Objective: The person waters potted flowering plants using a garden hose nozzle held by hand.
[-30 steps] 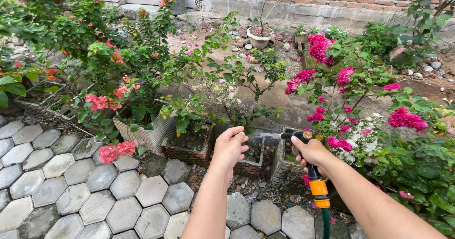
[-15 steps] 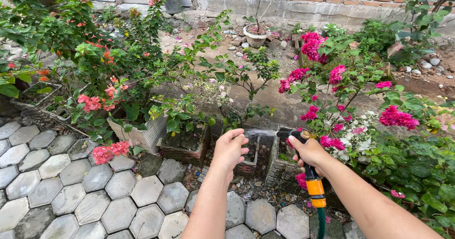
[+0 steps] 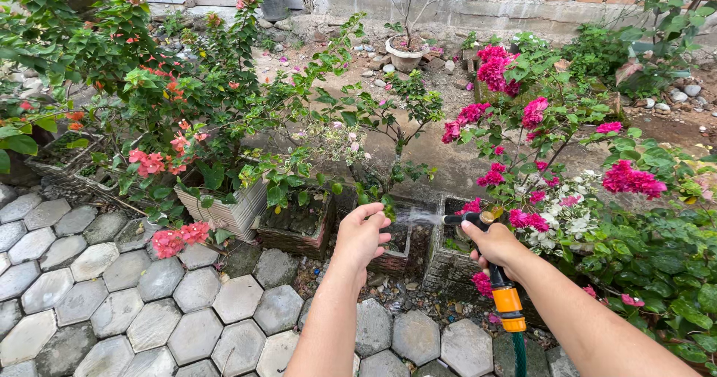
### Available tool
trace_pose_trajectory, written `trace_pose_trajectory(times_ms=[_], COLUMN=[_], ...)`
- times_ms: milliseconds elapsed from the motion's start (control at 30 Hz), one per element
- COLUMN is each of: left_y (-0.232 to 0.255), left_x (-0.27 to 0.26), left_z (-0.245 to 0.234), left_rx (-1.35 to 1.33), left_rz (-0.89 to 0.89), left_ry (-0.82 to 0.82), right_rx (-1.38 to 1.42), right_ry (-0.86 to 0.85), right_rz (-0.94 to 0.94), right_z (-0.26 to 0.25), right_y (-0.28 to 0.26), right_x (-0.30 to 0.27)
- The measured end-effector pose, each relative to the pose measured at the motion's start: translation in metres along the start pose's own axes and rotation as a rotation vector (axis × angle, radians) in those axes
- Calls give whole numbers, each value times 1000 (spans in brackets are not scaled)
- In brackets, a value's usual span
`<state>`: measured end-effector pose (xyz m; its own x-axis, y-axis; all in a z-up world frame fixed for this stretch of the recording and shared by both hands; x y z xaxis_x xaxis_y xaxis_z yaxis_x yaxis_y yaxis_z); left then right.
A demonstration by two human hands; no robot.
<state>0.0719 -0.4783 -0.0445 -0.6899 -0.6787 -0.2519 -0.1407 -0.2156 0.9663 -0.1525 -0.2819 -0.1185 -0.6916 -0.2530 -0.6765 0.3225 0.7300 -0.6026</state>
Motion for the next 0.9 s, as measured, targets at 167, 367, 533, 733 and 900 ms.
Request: trace_pose_trajectory(times_ms=[167,367,533,733,900], left_y=[1,-4,-6,-6,-6], left_x=[-2,-2,-2,-3,-5], left_z=[-3,-8,-13,-21,-22], left_rx=[-7,-7,-22,-9,-20], left_rz=[1,-13,-7,-12,-12], left_ry=[-5,6,8,31,33], right_rx=[-77,-16,-8,-63,-137], right_ry=[-58,-125,-103,-100,-109], right_rz=[24,16,-23,-28,-24], right_z=[14,31,40,42,46], right_y=[1,-7,-10,-11,-9], right_x=[-15,-37,-32,-33,-29])
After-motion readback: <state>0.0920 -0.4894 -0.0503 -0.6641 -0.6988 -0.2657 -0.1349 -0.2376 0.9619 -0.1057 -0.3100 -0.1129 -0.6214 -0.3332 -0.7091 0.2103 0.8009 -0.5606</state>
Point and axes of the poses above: each hand's wrist, its own x-axis towards the middle knuckle, its own z-axis out of the palm, y = z × x, the point moved 6 cm from there along x, towards the middle knuckle, and after that the axes turned 11 degrees about z, right-handed, at the moved point
